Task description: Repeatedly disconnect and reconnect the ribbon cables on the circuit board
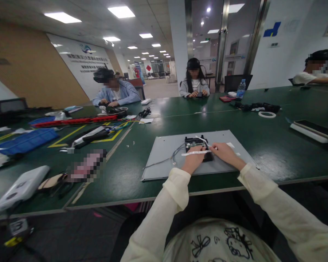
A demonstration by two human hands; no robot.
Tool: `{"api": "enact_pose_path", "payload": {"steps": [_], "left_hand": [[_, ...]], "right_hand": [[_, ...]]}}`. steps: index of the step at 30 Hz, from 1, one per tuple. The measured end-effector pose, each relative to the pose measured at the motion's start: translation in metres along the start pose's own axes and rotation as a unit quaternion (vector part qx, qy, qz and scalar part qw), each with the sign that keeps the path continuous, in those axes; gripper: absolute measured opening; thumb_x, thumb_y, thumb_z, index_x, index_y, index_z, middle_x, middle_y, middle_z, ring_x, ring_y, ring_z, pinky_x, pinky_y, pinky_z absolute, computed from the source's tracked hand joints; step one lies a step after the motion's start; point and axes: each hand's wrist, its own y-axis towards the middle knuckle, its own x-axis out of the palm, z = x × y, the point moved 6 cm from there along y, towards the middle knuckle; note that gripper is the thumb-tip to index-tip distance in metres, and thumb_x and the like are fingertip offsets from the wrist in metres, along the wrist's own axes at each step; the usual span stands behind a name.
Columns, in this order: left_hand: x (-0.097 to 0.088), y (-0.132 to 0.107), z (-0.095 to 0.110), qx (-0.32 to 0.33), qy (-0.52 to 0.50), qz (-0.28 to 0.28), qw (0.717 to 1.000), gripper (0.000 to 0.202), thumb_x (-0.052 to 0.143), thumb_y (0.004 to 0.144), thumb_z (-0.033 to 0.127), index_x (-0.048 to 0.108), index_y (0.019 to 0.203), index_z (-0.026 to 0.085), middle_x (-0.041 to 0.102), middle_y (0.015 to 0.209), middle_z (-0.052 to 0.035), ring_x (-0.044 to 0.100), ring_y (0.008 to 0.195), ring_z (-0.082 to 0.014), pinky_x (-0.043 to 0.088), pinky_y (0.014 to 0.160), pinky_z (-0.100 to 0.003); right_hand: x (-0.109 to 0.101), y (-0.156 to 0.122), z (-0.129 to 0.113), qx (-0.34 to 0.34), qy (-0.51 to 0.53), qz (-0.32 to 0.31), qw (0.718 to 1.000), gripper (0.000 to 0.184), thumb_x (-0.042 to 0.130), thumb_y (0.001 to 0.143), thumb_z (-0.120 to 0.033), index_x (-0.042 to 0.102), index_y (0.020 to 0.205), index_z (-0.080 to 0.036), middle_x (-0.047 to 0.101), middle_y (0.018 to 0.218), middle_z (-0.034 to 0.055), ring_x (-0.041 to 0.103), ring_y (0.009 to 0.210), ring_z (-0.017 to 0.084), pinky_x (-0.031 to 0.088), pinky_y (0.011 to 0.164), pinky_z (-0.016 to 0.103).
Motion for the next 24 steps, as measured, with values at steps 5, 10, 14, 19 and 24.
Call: {"api": "enact_pose_path", "payload": {"steps": [5,10,14,19,24], "left_hand": [[0.0024,-0.0004,-0.0048,-0.011,-0.007,0.014,1.000,0.031,0.041,0.099,0.027,0.068,0.089,0.015,0.071,0.087,-0.0091,0.065,0.082,-0.0171,0.048,0.077,-0.027],[0.0049,-0.0005,-0.0085,-0.022,-0.012,0.012,1.000,0.032,0.041,0.099,0.028,0.068,0.087,0.016,0.072,0.087,-0.0081,0.066,0.079,-0.0169,0.048,0.075,-0.027],[0.0023,-0.0022,-0.0078,-0.041,0.000,-0.005,0.999,0.031,0.042,0.098,0.028,0.069,0.088,0.016,0.072,0.087,-0.0088,0.067,0.079,-0.0175,0.048,0.074,-0.028],[0.0003,-0.0038,-0.0040,-0.039,0.015,-0.024,0.999,0.031,0.044,0.097,0.028,0.070,0.088,0.015,0.072,0.088,-0.0100,0.067,0.081,-0.0192,0.049,0.076,-0.030],[0.0007,-0.0040,-0.0025,-0.040,0.020,-0.027,0.999,0.032,0.043,0.098,0.029,0.070,0.089,0.014,0.072,0.088,-0.0115,0.067,0.082,-0.0205,0.049,0.077,-0.031]], "right_hand": [[-0.0007,0.0003,-0.0007,0.011,0.014,-0.004,1.000,0.035,0.044,0.099,-0.042,0.069,0.089,-0.020,0.072,0.087,0.0064,0.064,0.083,0.019,0.032,0.063,0.024],[0.0028,0.0053,-0.0005,0.012,0.013,-0.012,1.000,0.036,0.042,0.099,-0.042,0.068,0.087,-0.020,0.072,0.088,0.0070,0.064,0.083,0.019,0.032,0.063,0.024],[0.0050,0.0084,-0.0007,0.005,0.014,-0.014,1.000,0.036,0.043,0.099,-0.041,0.068,0.086,-0.019,0.072,0.087,0.0070,0.063,0.081,0.019,0.032,0.063,0.025],[0.0055,0.0076,0.0014,0.000,0.035,-0.015,0.999,0.038,0.042,0.099,-0.041,0.067,0.081,-0.018,0.071,0.083,0.0065,0.063,0.079,0.019,0.033,0.063,0.025],[0.0029,0.0043,0.0020,0.007,0.031,-0.012,0.999,0.036,0.044,0.098,-0.041,0.067,0.082,-0.019,0.071,0.082,0.0061,0.063,0.079,0.019,0.033,0.063,0.024]]}}
